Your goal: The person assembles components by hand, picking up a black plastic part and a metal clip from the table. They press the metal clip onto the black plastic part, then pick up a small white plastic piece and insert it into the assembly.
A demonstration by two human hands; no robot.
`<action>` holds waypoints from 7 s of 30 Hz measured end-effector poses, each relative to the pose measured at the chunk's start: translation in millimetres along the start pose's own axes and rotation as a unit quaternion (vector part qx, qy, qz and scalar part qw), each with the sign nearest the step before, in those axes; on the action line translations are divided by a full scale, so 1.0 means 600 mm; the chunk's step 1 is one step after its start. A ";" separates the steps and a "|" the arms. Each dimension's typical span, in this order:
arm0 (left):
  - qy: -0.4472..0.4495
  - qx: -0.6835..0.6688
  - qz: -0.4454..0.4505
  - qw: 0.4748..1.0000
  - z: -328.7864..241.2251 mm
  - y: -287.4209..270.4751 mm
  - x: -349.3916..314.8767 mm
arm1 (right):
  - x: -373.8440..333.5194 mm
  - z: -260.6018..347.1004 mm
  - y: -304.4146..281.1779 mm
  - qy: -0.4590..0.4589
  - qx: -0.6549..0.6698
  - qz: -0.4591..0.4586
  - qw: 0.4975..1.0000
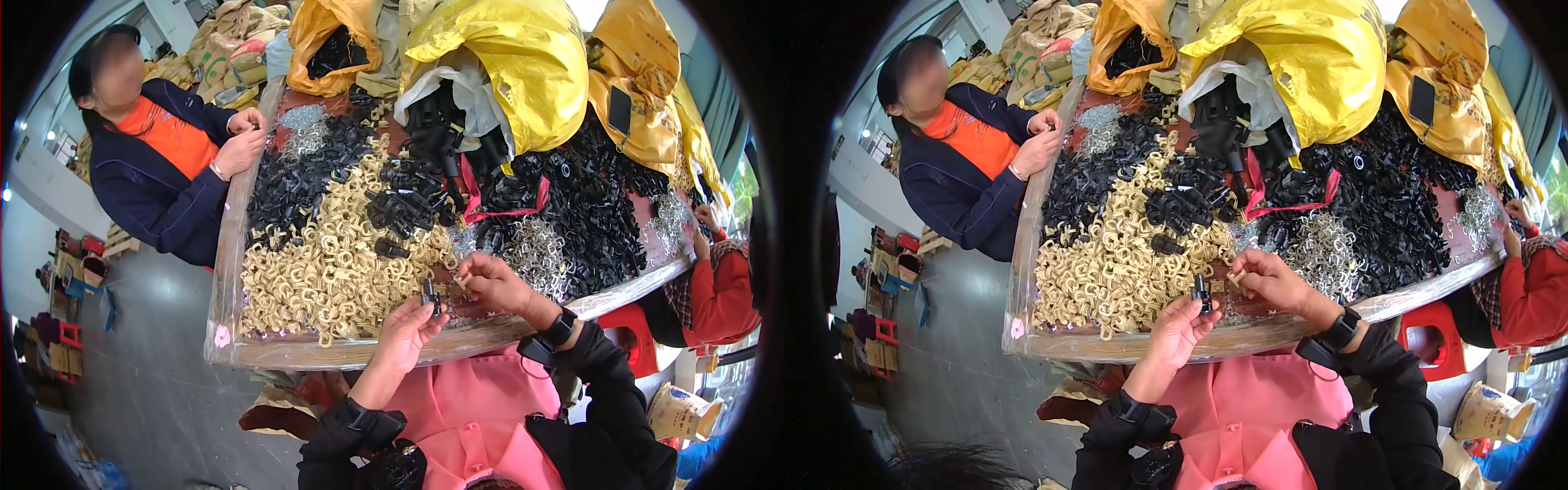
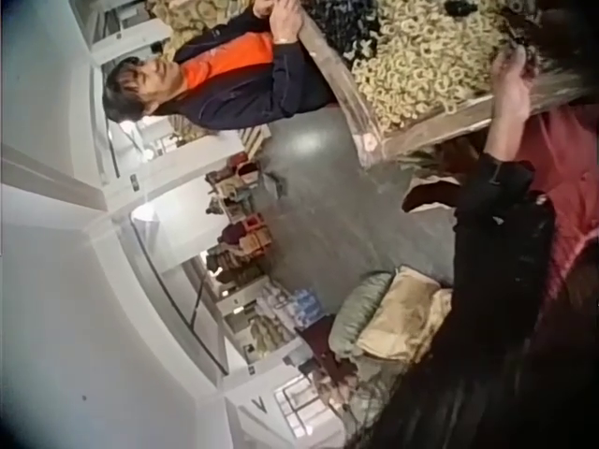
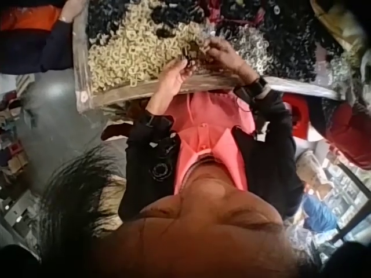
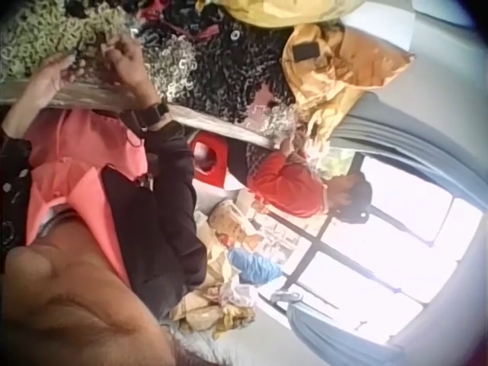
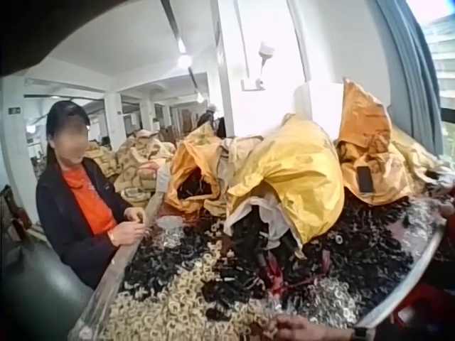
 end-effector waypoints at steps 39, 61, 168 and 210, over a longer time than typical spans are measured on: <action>-0.066 0.069 0.041 0.995 0.033 0.043 0.021 | -0.174 0.025 -0.157 -0.042 -0.593 -0.209 0.776; -0.069 0.076 0.041 0.994 0.049 0.071 0.043 | -0.205 0.000 -0.226 0.028 -0.309 -0.391 0.867; 0.023 0.369 0.054 0.928 -0.024 0.096 -0.007 | -0.076 0.035 -0.201 -0.114 -0.430 -0.067 0.893; -0.064 0.247 0.020 0.967 0.036 0.124 0.006 | -0.136 0.059 -0.035 -0.220 -0.169 -0.084 0.957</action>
Point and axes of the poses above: each hand's wrist, its own x-axis towards the middle knuckle, its own y-axis out of the palm, z = x × y, the point moved 1 cm from there along x, towards the middle knuckle, and after that the axes turned 6 degrees about -y, right-handed, at the moved point
